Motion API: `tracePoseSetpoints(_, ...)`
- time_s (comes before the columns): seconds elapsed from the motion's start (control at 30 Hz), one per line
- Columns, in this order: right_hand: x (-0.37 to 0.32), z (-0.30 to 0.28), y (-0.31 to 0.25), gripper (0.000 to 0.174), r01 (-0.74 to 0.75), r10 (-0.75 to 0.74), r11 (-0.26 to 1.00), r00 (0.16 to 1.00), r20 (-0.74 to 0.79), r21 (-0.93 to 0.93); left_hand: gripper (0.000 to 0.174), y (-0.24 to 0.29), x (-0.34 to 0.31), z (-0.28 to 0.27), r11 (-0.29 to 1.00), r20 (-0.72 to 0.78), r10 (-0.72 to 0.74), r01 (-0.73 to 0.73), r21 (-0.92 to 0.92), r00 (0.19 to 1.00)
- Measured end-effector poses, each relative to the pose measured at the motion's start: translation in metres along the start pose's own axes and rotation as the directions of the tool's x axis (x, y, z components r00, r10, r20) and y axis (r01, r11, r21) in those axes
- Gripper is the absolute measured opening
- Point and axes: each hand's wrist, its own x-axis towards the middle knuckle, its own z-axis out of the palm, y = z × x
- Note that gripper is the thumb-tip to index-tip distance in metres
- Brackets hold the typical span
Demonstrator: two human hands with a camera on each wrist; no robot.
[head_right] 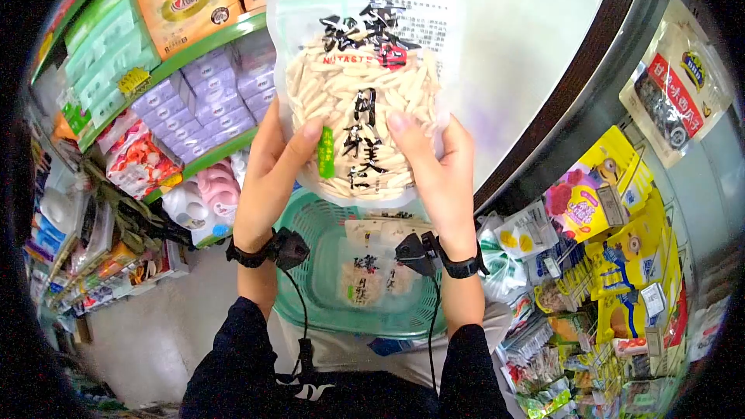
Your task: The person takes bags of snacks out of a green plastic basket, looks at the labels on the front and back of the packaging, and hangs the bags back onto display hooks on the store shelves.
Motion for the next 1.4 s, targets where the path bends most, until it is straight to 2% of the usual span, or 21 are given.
tracePoseSetpoints(0.13,0.004,-0.003,0.000,0.026,-0.010,0.011,0.999,1.000,0.013,-0.050,0.047,-0.008,0.004,0.000,1.000,-0.009,-0.009,0.009,-0.018,1.000)
tracePoseSetpoints(0.27,0.005,-0.002,0.005,0.025,-0.018,0.017,0.998,1.000,-0.002,-0.063,0.047,-0.013,0.005,-0.002,0.999,-0.034,0.022,-0.020,0.041,0.999)
tracePoseSetpoints(0.3,0.004,-0.002,0.005,0.025,-0.027,0.027,0.998,1.000,-0.013,-0.057,0.047,-0.011,0.004,-0.005,0.999,-0.030,0.008,-0.007,0.044,1.000)
tracePoseSetpoints(0.37,0.004,-0.006,0.002,0.025,-0.068,0.075,0.995,0.992,0.096,-0.077,0.046,-0.007,0.001,-0.010,0.996,0.010,-0.077,0.077,0.039,0.997)
tracePoseSetpoints(0.4,0.003,-0.007,0.002,0.025,-0.067,0.075,0.994,0.993,0.094,-0.082,0.046,-0.008,0.000,-0.010,0.996,0.013,-0.077,0.076,0.034,0.997)
tracePoseSetpoints(0.53,0.001,-0.003,0.006,0.026,-0.057,0.072,0.990,0.990,0.121,-0.127,0.047,-0.008,-0.006,-0.012,0.993,-0.056,-0.118,0.117,-0.014,0.991)
tracePoseSetpoints(0.7,-0.001,-0.004,0.005,0.024,-0.060,0.070,0.994,0.991,0.114,-0.092,0.046,-0.005,-0.004,-0.011,0.999,-0.020,-0.019,0.020,0.031,1.000)
tracePoseSetpoints(0.8,-0.001,-0.014,0.007,0.024,-0.086,0.102,0.988,0.987,0.124,-0.131,0.045,-0.010,-0.004,-0.011,0.998,-0.017,-0.069,0.069,0.002,0.997)
tracePoseSetpoints(1.0,-0.003,-0.008,-0.001,0.026,-0.035,0.053,0.988,0.992,0.119,-0.149,0.045,-0.009,-0.006,-0.011,0.997,-0.012,-0.074,0.074,-0.012,0.997)
tracePoseSetpoints(1.2,-0.007,-0.010,-0.009,0.026,-0.007,0.027,0.993,0.985,0.169,-0.117,0.045,-0.006,-0.013,-0.007,1.000,-0.063,-0.015,0.015,0.001,0.998)
tracePoseSetpoints(1.27,-0.010,-0.014,-0.010,0.027,0.024,0.001,0.991,0.983,0.184,-0.132,0.045,-0.003,-0.014,-0.007,0.999,-0.059,-0.035,0.036,0.022,0.998)
tracePoseSetpoints(1.33,-0.010,-0.016,-0.010,0.028,0.006,0.022,0.989,0.982,0.188,-0.147,0.045,-0.003,-0.017,-0.006,0.997,-0.057,-0.063,0.065,0.039,0.996)
tracePoseSetpoints(1.4,-0.009,-0.015,-0.011,0.028,0.010,0.011,0.990,0.988,0.153,-0.138,0.043,-0.006,-0.016,-0.002,0.999,-0.079,-0.013,0.016,0.031,0.997)
